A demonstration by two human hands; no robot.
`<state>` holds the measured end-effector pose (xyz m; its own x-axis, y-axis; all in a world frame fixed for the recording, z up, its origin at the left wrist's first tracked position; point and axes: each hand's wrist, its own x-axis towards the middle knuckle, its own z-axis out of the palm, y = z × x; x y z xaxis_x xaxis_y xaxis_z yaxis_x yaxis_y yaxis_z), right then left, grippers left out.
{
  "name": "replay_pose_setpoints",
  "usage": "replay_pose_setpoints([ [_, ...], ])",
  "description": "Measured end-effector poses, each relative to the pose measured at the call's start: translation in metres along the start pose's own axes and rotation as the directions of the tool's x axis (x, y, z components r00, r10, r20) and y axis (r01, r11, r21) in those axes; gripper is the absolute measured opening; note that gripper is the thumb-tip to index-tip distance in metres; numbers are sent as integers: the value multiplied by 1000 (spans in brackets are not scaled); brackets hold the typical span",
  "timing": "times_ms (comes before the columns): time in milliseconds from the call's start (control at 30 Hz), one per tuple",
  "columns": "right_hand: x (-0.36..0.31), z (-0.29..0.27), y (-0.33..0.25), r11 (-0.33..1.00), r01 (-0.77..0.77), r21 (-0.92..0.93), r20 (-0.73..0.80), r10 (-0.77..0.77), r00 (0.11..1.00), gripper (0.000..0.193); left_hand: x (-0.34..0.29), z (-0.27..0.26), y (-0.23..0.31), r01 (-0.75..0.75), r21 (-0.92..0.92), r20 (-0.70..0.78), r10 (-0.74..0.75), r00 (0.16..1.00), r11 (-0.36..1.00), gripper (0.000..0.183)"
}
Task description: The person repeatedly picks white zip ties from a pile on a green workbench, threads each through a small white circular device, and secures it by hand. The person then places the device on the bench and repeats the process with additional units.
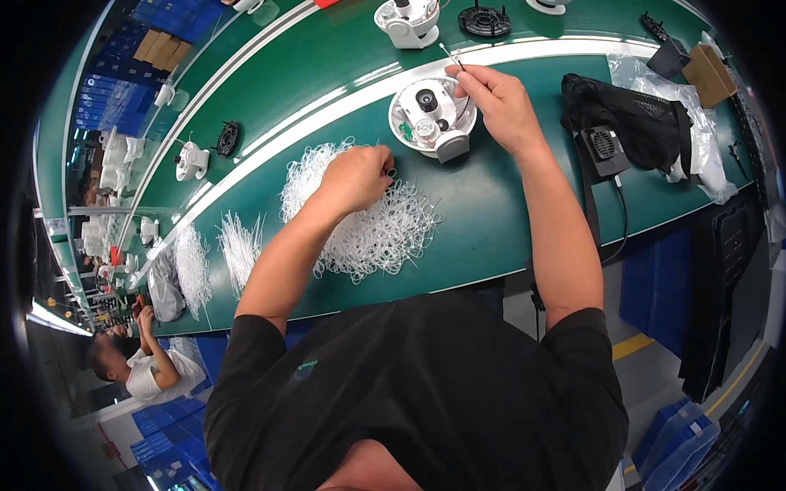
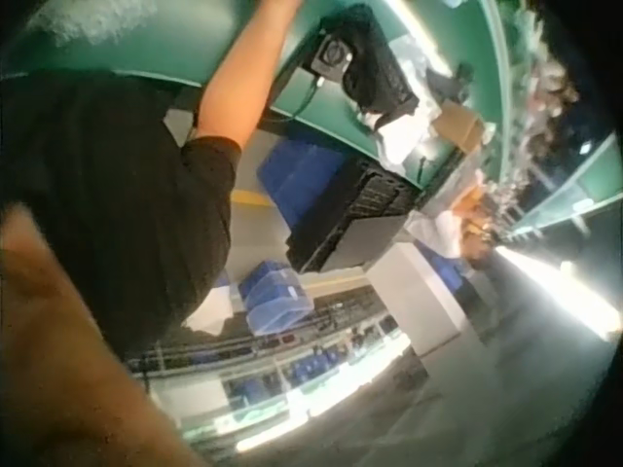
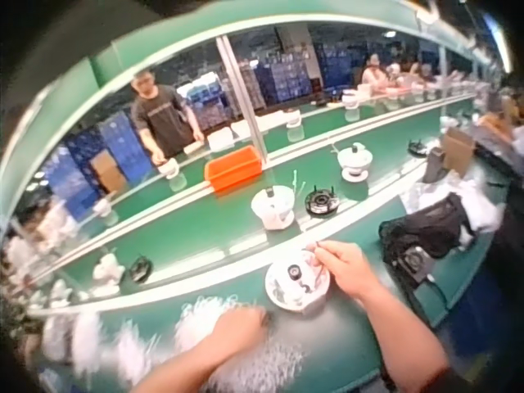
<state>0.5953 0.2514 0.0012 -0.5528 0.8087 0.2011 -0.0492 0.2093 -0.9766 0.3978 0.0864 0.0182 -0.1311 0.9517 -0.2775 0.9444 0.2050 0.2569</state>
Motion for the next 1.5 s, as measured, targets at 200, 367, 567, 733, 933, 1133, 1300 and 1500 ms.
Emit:
replay_pose_setpoints([
  [200, 2, -1, -8, 996, 50, -69, 72, -45, 996, 30, 2, -12, -16, -7, -364, -56, -14, 998, 931, 14],
  [367, 5, 2, -12, 992, 50, -118, 113, -37, 993, 29, -1, -21, -30, -6, -675, -55, -42, 998, 738, 16],
  [567, 11, 5, -16, 982, 64, -178, 134, -40, 990, 27, -2, -22, -41, -71, -823, -112, -39, 993, 564, 19],
  [733, 11, 6, -24, 973, 92, -212, 163, -57, 985, 25, 6, -28, -28, -184, -932, -224, -98, 970, 312, 19],
  [933, 21, 16, -25, 974, 129, -187, 175, -96, 980, 25, 42, -35, -7, -343, -925, -368, -155, 917, 165, 15],
  [1133, 26, 25, -27, 974, 134, -185, 188, -98, 977, 22, 65, -34, -1, -361, -932, -350, -200, 915, -17, 20],
  [1300, 27, 30, -24, 954, 182, -237, 154, -147, 977, 20, 64, -32, 1, -316, -943, -292, -195, 936, -103, 17],
  [1500, 27, 31, -28, 926, 245, -287, 175, -201, 964, 19, 67, -31, 5, -292, -941, -275, -113, 955, -173, 15],
])
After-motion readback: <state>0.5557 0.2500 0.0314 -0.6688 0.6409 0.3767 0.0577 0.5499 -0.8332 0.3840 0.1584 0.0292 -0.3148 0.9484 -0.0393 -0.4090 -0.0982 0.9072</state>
